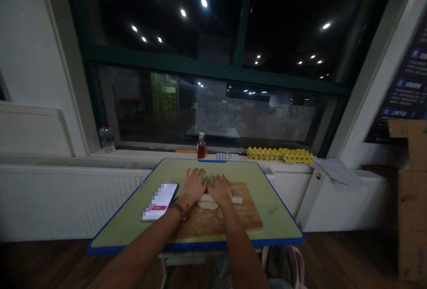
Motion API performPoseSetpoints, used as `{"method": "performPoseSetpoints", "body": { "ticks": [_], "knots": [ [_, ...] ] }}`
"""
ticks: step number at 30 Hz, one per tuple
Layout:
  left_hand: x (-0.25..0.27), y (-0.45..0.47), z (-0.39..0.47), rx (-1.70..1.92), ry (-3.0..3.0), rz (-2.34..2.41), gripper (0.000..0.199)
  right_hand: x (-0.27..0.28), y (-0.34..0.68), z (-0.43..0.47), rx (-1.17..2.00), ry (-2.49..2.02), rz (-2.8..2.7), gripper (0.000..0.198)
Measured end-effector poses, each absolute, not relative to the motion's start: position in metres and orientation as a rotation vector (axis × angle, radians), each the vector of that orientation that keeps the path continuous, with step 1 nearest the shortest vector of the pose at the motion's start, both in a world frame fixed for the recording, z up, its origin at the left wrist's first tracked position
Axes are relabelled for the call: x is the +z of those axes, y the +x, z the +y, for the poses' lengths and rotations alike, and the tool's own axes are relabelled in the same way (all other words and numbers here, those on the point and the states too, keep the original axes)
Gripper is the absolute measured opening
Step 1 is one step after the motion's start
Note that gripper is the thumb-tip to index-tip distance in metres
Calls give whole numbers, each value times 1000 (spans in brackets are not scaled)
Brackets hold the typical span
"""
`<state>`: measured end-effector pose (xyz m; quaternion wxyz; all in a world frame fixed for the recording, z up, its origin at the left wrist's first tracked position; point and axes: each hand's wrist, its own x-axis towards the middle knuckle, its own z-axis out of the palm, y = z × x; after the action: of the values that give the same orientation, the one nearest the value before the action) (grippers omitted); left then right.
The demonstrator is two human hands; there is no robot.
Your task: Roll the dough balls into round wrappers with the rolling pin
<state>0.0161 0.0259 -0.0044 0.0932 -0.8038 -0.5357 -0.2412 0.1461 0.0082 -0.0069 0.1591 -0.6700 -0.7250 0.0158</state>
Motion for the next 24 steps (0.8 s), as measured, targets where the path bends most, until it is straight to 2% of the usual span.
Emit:
{"method": "performPoseSetpoints", "body": {
  "ticks": [9,24],
  "knots": [
    [-5,18,53,-670,-2389,-1795,37,-11,142,14,-6,-2098,-1654,46],
    [-7,16,58,-622,-2405,-1826,32,-10,140,13,-31,-2101,-1706,50]
  ]
}}
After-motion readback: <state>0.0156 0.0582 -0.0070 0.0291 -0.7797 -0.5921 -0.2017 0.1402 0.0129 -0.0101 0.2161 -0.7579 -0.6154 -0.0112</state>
